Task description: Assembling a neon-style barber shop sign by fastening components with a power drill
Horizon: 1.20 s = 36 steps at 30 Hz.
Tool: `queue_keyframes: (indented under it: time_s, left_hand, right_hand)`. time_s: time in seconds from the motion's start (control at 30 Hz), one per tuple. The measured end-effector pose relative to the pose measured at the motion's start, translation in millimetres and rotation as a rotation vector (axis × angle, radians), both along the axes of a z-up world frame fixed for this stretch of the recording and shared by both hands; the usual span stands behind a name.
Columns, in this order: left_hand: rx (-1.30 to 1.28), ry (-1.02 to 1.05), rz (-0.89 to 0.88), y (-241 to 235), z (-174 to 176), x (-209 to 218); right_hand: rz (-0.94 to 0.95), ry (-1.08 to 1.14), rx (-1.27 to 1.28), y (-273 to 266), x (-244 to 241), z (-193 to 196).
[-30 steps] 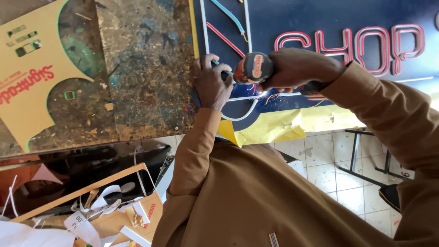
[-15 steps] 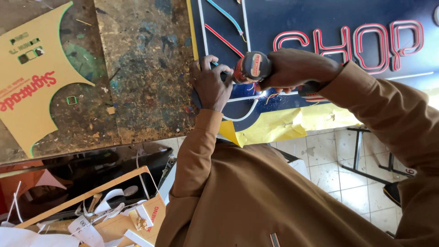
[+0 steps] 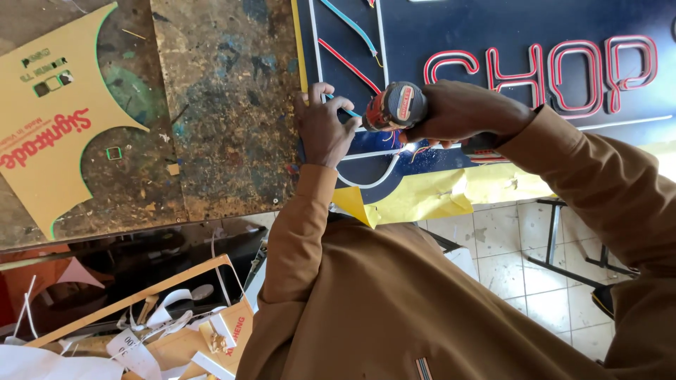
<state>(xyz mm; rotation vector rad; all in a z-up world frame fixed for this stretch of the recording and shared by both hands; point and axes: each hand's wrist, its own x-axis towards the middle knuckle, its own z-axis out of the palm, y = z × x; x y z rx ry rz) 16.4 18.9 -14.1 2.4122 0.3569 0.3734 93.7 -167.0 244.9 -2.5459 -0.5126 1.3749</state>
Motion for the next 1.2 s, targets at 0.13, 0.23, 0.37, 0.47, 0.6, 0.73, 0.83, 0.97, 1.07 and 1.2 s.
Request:
queue_keyframes:
  time_s: [0.13,0.23,0.37,0.47,0.6,0.73,0.83,0.97,1.07,1.2]
  left_hand:
    - [-0.011,-0.047,0.007,-3.4,1.0,-2.9]
    - [0.042,-0.099,0.006,-3.2,-2.0,-1.9]
    - [0.066,-0.126,0.015,-3.7,-5.5,-1.5]
    - [0.055,-0.138,0.018,-3.8,-6.4,-2.4]
    - [0.059,-0.163,0.011,-4.7,-7.5,-2.4]
    - [0.066,-0.159,0.014,-5.9,-2.2,-0.1]
    - [0.071,-0.120,0.012,-6.1,2.0,-2.3]
    - [0.069,-0.081,0.022,-6.6,1.7,-1.5]
    - [0.067,-0.070,0.018,-6.0,2.5,-1.7]
    - [0.062,-0.083,0.010,-5.8,6.4,-2.4]
  right_hand:
    - [0.040,0.001,-0.002,-2.3,3.6,-8.3]
    - [0.031,0.003,0.015,-0.9,2.5,-2.0]
    - [0.046,-0.001,0.003,-1.6,0.2,1.4]
    - [0.040,-0.012,0.009,-7.1,2.7,-13.6]
    - [0.027,-0.016,0.009,-7.0,-0.2,-9.4]
    - [0.006,-0.018,0.017,-7.0,-0.3,-4.1]
    - [0.018,-0.017,0.024,-7.2,0.8,-6.1]
    - [0.028,-0.022,0.020,-7.2,0.9,-7.1]
    - [0.027,-0.023,0.016,-7.8,2.0,-8.6]
    - [0.022,-0.030,0.023,-11.2,3.5,-10.8]
